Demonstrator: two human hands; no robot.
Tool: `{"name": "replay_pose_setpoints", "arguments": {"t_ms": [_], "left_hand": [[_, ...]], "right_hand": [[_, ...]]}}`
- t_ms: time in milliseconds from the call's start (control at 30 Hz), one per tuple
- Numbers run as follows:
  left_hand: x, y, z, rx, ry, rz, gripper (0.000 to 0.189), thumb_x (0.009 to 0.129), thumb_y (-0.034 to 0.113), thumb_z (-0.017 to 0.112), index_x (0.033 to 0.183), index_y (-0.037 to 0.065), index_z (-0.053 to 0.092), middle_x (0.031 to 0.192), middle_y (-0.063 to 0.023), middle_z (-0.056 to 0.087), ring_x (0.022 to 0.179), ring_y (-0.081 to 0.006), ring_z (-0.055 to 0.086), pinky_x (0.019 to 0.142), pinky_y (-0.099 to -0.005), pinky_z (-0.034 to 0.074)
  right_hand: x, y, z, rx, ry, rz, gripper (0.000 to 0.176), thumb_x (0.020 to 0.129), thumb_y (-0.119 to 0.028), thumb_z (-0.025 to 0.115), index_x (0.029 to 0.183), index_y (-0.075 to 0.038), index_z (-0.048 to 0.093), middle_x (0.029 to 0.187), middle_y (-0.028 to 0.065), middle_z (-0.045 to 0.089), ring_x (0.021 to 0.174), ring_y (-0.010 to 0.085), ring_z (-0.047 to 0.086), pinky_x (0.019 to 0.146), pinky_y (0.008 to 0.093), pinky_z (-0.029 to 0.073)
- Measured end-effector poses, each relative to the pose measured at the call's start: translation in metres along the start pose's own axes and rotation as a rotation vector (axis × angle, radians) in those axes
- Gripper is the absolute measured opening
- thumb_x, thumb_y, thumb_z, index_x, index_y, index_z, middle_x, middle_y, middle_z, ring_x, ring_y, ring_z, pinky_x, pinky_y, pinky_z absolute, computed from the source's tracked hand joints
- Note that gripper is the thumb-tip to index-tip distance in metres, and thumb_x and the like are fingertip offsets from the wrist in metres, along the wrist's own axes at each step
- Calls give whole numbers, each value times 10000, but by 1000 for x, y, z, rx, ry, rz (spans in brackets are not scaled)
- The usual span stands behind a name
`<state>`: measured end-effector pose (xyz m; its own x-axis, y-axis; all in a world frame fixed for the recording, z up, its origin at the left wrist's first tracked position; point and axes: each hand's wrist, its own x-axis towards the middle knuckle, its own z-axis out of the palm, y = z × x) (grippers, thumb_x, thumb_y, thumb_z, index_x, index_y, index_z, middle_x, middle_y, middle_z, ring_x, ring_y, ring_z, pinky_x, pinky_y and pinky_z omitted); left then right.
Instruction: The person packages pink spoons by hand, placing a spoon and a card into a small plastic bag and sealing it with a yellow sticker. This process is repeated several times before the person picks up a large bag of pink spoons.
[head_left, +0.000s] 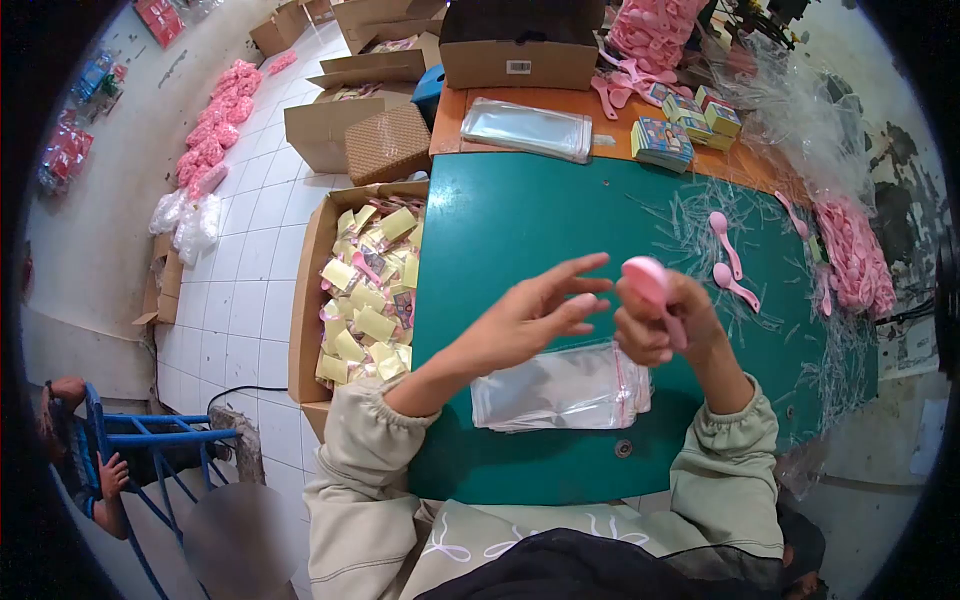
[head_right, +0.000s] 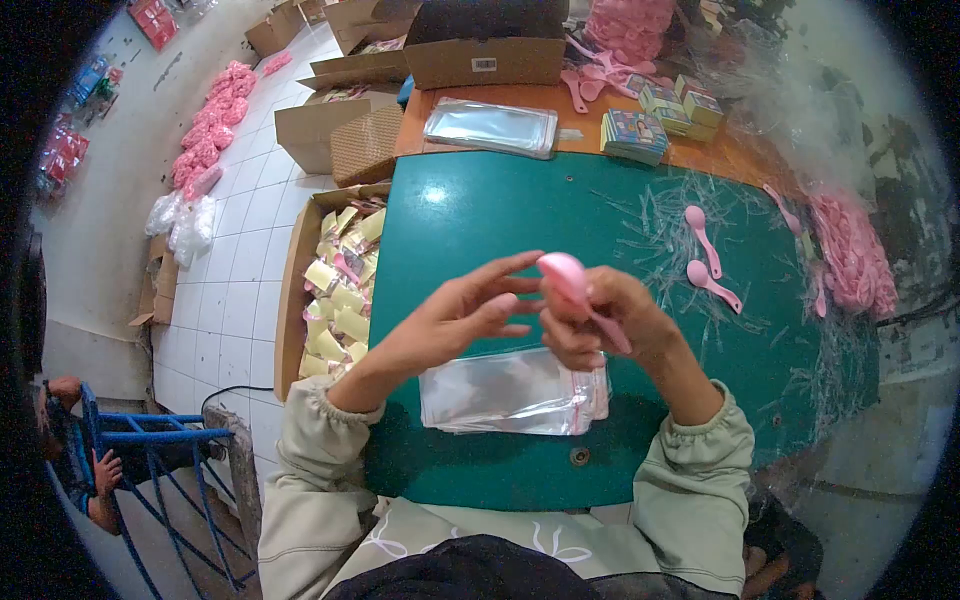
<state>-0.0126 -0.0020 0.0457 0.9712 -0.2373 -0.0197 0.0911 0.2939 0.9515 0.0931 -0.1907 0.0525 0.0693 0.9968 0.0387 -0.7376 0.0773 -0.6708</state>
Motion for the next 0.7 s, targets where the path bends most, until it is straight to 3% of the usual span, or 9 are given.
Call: {"name": "replay_pose_setpoints", "arguments": {"t_ms": [67, 133, 233, 267, 400, 433, 533, 600, 700], "left_hand": [[1, 1, 12, -168, 22, -73, 366, 925, 146, 508, 1266, 21, 461, 1067, -128, 608, 937, -122, 596, 821, -276, 502], [1, -8, 1, 92, 10, -99, 299, 925, 143, 508, 1190, 8, 530, 964, -102, 644, 868, -127, 620, 795, -284, 516], [-6, -8, -4, 438, 52, -79, 239, 887, 182, 566, 1014, -12, 629, 805, -94, 678, 740, -201, 662, 692, -301, 531], [-8, -9, -5, 624, 32, -47, 250, 878, 207, 579, 1012, 1, 629, 813, -101, 676, 748, -207, 660, 675, -302, 528], [-8, -38, 5, 1097, 70, 202, 256, 829, 244, 624, 984, 43, 595, 843, -129, 610, 765, -278, 616, 660, -359, 495], [-6, -42, 9, 1224, 100, 270, 253, 827, 241, 624, 987, 48, 586, 850, -124, 595, 770, -283, 605, 664, -371, 489], [5, -56, 4, 1036, 0, 149, 240, 811, 177, 638, 1005, 53, 572, 881, -124, 567, 794, -269, 591, 699, -367, 481], [9, -56, -1, 858, -25, 58, 246, 813, 139, 635, 1031, 45, 570, 928, -114, 587, 841, -233, 603, 733, -332, 486], [12, -47, -11, 471, 37, -59, 253, 833, 93, 615, 1068, 16, 557, 1014, -93, 603, 936, -174, 597, 800, -284, 483]], "right_hand": [[4, 8, 2, -32, 27, 13, 273, 883, -311, 437, 766, -66, 417, 584, 52, 431, 473, 175, 424, 425, 280, 370], [6, 13, 4, -129, 101, -14, 251, 902, -273, 427, 795, -47, 447, 601, 55, 462, 484, 163, 440, 438, 274, 377], [0, -3, 12, -948, 428, 81, 207, 928, -221, 428, 850, -37, 483, 652, 56, 518, 544, 125, 486, 484, 268, 404], [-1, -18, 23, -1014, 584, 301, 201, 941, -199, 436, 996, -33, 535, 679, 41, 540, 614, 94, 519, 544, 257, 427], [-9, -25, -5, -1449, 575, -50, 330, 932, -148, 433, 1250, -79, 488, 738, 59, 551, 647, 124, 538, 597, 268, 443], [-11, -23, -11, -1503, 553, -136, 311, 919, -127, 446, 1219, -77, 509, 768, 69, 557, 678, 133, 545, 618, 279, 446], [-7, -27, 0, -1514, 591, -145, 261, 878, -72, 484, 1127, -67, 563, 845, 98, 568, 768, 164, 558, 685, 305, 447], [-8, -41, 28, -1305, 747, 173, 232, 849, -44, 508, 1068, -57, 584, 878, 114, 564, 824, 192, 558, 737, 315, 439], [-16, -38, 6, -1617, 754, -3, 164, 838, -91, 545, 987, -55, 603, 889, 112, 547, 863, 221, 545, 786, 319, 422]]}}
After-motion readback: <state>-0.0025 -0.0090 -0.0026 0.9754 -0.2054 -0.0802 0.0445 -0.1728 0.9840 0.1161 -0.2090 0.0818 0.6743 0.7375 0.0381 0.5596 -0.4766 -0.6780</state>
